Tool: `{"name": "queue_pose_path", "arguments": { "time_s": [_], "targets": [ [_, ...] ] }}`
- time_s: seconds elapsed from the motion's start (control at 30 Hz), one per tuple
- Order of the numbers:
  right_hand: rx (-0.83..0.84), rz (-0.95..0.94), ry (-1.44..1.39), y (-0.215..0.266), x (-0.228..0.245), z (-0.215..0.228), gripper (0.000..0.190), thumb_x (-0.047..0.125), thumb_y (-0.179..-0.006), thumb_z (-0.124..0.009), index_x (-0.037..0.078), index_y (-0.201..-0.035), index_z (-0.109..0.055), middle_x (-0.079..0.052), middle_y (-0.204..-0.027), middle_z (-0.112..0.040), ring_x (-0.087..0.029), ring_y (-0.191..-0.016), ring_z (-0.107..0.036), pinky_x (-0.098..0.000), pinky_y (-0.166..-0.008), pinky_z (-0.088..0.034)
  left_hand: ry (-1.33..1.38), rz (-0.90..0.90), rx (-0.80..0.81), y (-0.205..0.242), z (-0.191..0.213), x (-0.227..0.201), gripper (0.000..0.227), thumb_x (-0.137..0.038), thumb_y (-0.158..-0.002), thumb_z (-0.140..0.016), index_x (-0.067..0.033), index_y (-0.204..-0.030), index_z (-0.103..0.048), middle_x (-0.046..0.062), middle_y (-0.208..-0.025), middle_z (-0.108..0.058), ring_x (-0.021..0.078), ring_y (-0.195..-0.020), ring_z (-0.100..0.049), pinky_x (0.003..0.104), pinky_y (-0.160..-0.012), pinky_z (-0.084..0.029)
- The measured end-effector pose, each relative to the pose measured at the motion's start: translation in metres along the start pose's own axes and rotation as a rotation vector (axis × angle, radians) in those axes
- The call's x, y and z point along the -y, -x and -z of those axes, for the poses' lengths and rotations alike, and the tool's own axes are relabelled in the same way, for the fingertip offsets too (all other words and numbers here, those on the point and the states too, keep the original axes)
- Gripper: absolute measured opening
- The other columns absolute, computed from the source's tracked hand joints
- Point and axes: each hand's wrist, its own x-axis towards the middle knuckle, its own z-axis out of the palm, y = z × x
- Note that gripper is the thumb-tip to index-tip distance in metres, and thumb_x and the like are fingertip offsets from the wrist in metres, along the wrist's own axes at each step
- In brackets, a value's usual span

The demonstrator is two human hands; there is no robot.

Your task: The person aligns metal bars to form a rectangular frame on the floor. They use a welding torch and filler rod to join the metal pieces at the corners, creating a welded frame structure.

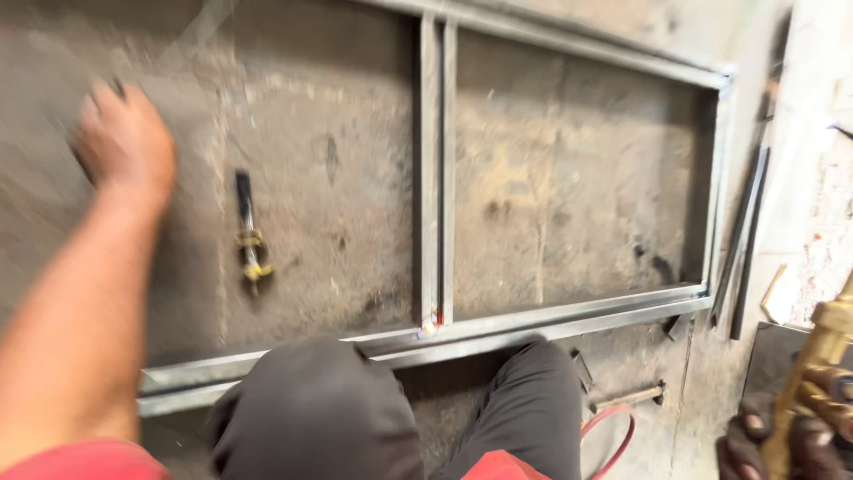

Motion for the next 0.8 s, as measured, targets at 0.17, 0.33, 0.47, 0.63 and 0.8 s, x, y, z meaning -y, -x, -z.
{"name": "queue_pose_path", "arguments": {
  "time_s": [0.17, 0.33, 0.47, 0.63, 0.8],
  "targets": [
    [-0.017, 0.290, 0.212, -0.008, -0.016, -0.040, 0.016, 0.010, -0.108, -0.063, 0.011, -0.120, -0.053, -0.025, -0.100, -0.063, -0.027, -0.066, -0.063, -0.0414, -0.049, -0.056, -0.253, -0.199, 0.097, 0.040, 0.024, 0.006, 0.049, -0.013, -0.104, -0.045, -0.0033, -0.152, -0.054, 0.032, -0.158, -0.044, 0.0472, -0.136, -0.053, 0.055, -0.099, -0.053],
    [-0.272, 0.338, 0.176, 0.011, -0.047, -0.076, 0.049, 0.004, -0.101, -0.061, 0.007, -0.150, -0.061, -0.030, -0.103, -0.064, -0.030, -0.065, -0.064, -0.0414, -0.047, -0.054, -0.256, 0.053, 0.193, 0.026, 0.082, -0.027, 0.034, -0.028, -0.105, -0.057, -0.0069, -0.128, -0.070, 0.025, -0.120, -0.070, 0.0424, -0.111, -0.067, 0.051, -0.092, -0.055],
    [-0.232, 0.300, -0.035, 0.038, -0.041, -0.069, 0.046, 0.003, -0.105, -0.059, 0.005, -0.151, -0.061, -0.033, -0.101, -0.061, -0.031, -0.065, -0.064, -0.0410, -0.050, -0.053, 0.169, 0.395, 0.216, 0.027, 0.105, -0.096, 0.026, -0.029, -0.101, -0.065, -0.0161, -0.120, -0.076, 0.014, -0.098, -0.077, 0.0314, -0.084, -0.076, 0.048, -0.072, -0.062],
    [-0.184, 0.431, -0.015, 0.054, -0.038, -0.064, 0.040, 0.005, -0.107, -0.057, 0.009, -0.147, -0.057, -0.030, -0.101, -0.061, -0.030, -0.066, -0.066, -0.0406, -0.050, -0.056, 0.570, 0.020, -0.048, 0.037, 0.097, -0.221, 0.026, -0.033, -0.093, -0.077, -0.0098, -0.103, -0.081, 0.009, -0.088, -0.078, 0.0214, -0.077, -0.073, 0.039, -0.074, -0.059],
    [-0.294, 0.477, 0.059, 0.036, -0.061, -0.066, 0.042, 0.004, -0.105, -0.056, 0.006, -0.148, -0.053, -0.029, -0.098, -0.061, -0.029, -0.063, -0.065, -0.0408, -0.048, -0.056, 0.667, 0.150, 0.136, 0.064, 0.015, -0.332, 0.036, -0.035, -0.083, -0.080, -0.0052, -0.102, -0.076, 0.015, -0.094, -0.076, 0.0300, -0.087, -0.074, 0.044, -0.082, -0.059]
  ]
}}
